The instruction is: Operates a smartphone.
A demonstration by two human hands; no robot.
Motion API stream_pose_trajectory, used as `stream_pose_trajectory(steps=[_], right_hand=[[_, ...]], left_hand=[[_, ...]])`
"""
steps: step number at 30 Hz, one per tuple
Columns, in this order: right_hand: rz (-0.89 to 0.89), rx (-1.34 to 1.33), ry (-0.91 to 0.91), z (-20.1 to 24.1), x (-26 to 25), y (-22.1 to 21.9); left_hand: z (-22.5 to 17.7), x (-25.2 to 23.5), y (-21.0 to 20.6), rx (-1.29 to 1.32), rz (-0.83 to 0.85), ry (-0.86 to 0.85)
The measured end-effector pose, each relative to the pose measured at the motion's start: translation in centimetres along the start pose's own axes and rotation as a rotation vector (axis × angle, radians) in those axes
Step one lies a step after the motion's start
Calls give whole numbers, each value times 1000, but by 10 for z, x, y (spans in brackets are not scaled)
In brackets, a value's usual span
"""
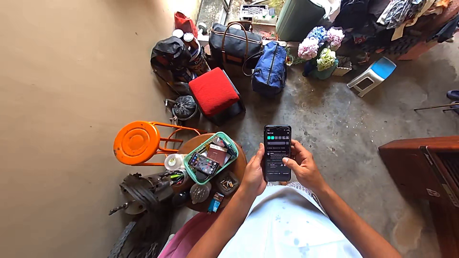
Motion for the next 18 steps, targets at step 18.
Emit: stream_pose_trajectory(steps=[18], right_hand=[[-8,9,8,0,16,1]], left_hand=[[7,0,-4,10,40,48]])
Point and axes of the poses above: each hand's wrist, its own x-axis away from the middle knuckle, its own y-axis out of the back of the hand, z = x × y, the point moved 3 cm from there along -x, towards the middle knuckle, and after that the axes turned 12 degrees about z, right-handed, at the moved point
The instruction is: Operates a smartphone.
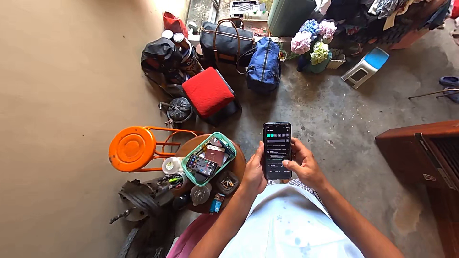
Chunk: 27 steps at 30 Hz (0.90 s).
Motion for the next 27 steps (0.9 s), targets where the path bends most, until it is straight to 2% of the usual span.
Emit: stream_pose_trajectory(steps=[11,20,27], right_hand=[[-207,19,-22,-11,48,4],[-166,119,23,-1,98,17],[-185,143,70,8,163,46]], left_hand=[[31,-9,-5,-71,58,186],[62,-10,-44,-145,129,238],[118,-1,-85,-190,175,253]])
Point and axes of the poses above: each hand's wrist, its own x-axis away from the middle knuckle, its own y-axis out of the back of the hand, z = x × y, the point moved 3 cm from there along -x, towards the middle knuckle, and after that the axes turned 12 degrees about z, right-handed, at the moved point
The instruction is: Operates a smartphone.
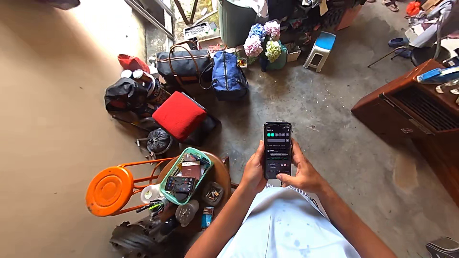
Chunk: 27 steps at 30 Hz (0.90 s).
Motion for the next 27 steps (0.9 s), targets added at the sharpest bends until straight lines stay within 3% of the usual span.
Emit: stream_pose_trajectory(steps=[9,15,19,25,27], right_hand=[[-116,-66,-11,-5,101,63],[-376,-127,-87,-31,155,97],[-430,-140,-277,-62,191,110],[-430,-158,-609,-101,216,98],[-401,-189,-669,-99,210,86]], left_hand=[[93,-21,-69,-31,54,83],[138,-31,-61,-59,59,201],[131,-14,16,15,-217,124],[46,76,184,-70,-934,-319],[22,108,225,-209,-956,-351]])
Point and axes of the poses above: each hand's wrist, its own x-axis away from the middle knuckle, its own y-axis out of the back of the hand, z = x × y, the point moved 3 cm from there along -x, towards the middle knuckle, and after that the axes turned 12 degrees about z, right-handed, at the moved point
